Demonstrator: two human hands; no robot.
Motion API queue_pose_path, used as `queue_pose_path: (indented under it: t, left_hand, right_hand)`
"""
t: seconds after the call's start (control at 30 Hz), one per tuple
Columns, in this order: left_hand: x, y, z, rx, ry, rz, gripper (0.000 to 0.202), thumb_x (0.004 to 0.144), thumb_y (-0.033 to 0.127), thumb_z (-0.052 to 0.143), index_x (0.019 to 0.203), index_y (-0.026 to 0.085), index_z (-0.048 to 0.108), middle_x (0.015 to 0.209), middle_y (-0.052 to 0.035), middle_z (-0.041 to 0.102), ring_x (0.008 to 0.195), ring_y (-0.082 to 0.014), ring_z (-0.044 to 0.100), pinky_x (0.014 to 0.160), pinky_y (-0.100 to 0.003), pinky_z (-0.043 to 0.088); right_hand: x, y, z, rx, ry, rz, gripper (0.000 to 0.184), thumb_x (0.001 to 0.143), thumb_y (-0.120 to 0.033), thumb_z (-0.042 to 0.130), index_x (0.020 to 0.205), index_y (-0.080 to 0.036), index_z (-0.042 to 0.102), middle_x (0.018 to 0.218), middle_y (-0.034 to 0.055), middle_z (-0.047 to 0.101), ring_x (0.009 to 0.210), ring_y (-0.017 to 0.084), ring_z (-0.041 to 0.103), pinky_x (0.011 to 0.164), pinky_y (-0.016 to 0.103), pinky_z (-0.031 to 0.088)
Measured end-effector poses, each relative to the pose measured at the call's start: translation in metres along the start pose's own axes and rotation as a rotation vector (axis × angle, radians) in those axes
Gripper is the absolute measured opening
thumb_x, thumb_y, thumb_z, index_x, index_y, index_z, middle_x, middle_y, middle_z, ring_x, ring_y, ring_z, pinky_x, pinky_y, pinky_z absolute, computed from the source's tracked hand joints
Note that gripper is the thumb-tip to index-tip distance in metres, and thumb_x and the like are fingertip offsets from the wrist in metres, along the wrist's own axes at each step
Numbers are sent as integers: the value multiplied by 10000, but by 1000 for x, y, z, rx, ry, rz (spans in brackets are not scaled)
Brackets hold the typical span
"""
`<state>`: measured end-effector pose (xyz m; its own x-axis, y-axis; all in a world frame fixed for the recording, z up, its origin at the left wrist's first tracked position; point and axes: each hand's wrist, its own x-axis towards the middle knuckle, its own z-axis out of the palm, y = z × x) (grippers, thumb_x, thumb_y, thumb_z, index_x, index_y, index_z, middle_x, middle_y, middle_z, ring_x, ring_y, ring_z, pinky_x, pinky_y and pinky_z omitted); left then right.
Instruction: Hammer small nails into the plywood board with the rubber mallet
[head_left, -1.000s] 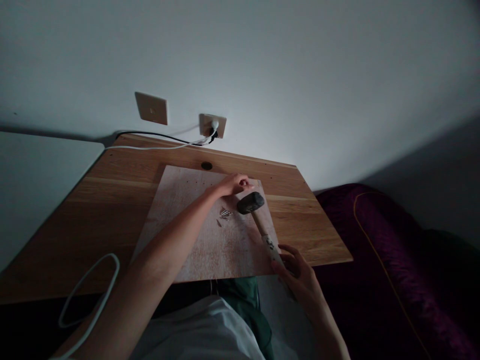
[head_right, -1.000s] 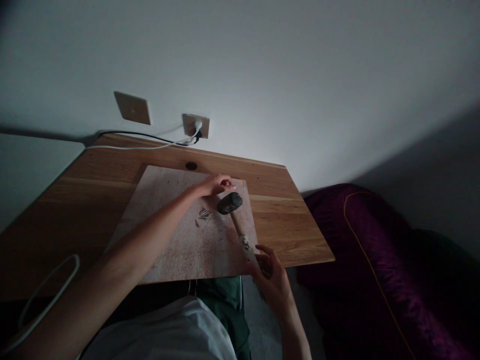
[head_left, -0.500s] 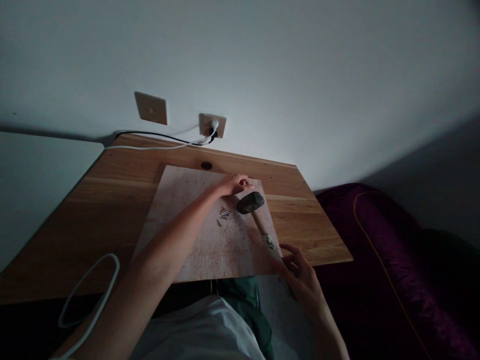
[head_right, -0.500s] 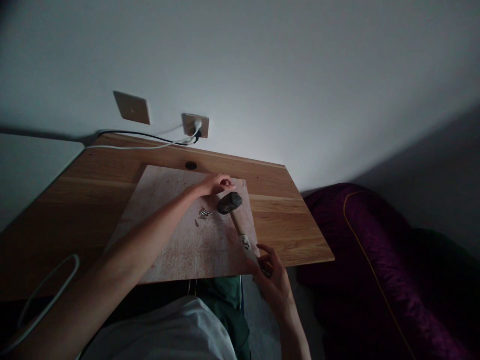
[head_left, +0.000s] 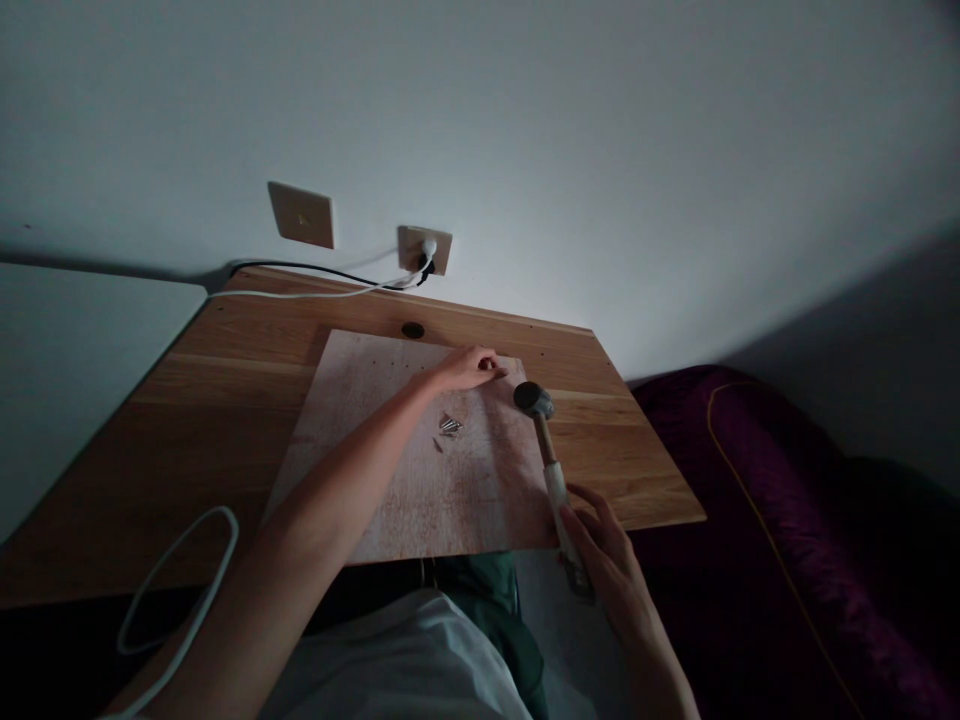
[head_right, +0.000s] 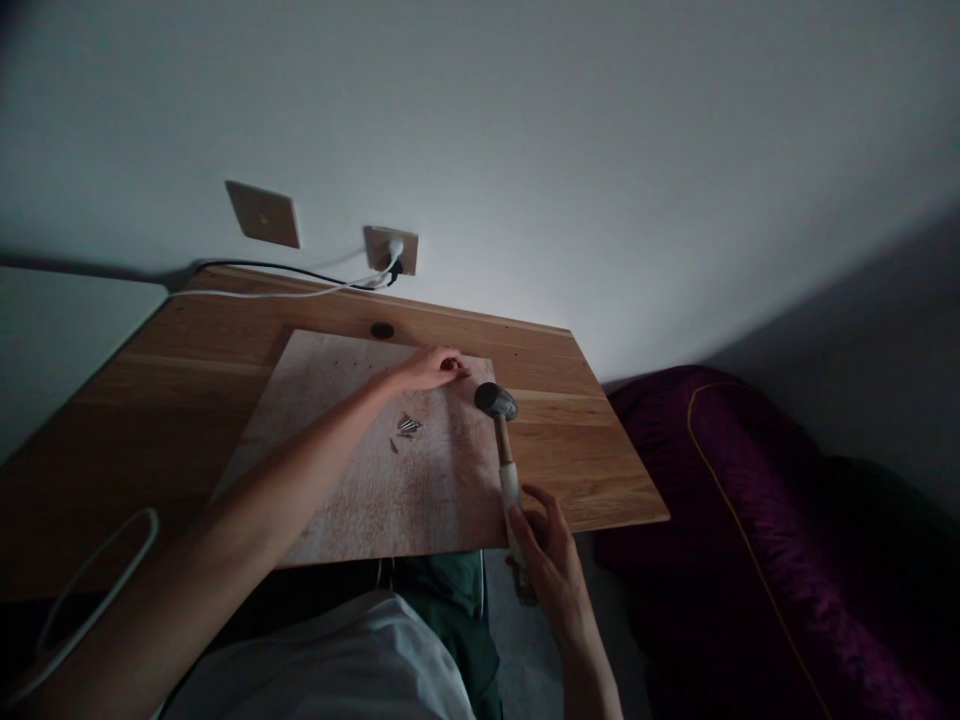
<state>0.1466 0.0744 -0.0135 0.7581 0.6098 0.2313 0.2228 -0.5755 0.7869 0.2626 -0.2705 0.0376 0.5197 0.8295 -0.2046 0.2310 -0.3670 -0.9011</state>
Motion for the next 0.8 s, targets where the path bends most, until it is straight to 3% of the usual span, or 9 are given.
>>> queue_pose_path:
  t: [0.27,0.43,0.53,0.8]
  left_hand:
    - [1,0,0,-2,-9,2,316,972,479,732,910,170,745,868,-39,742,787,-171,640,732,-275,433]
    - [0,1,-1,-8,-15,-2,283,972,444,716,931,164,743,910,-48,761,813,-178,658,729,-275,438]
    - [-1,2,-1,-13,-21,3,270,976,430,710,930,166,742,919,-52,765,816,-179,661,740,-279,443]
    - [-1,2,-1,-26,-14,-5,246,928,422,775,931,177,754,844,-26,728,765,-168,635,711,-268,436]
  right_hand:
    - [5,9,-1,-5,31,-20,800,743,-842,806,1228,-227,638,832,40,775,745,212,708,657,293,539]
    - [5,8,-1,-6,6,-13,770,788,-816,792,1258,-224,644,783,10,736,654,182,656,596,282,497]
    - [4,8,-1,6,23,-23,754,770,-810,808,1237,-237,654,815,21,756,703,210,693,627,304,523]
    - [4,7,0,-12,23,-44,717,791,-800,798,1221,-241,672,809,27,768,708,218,708,629,316,544]
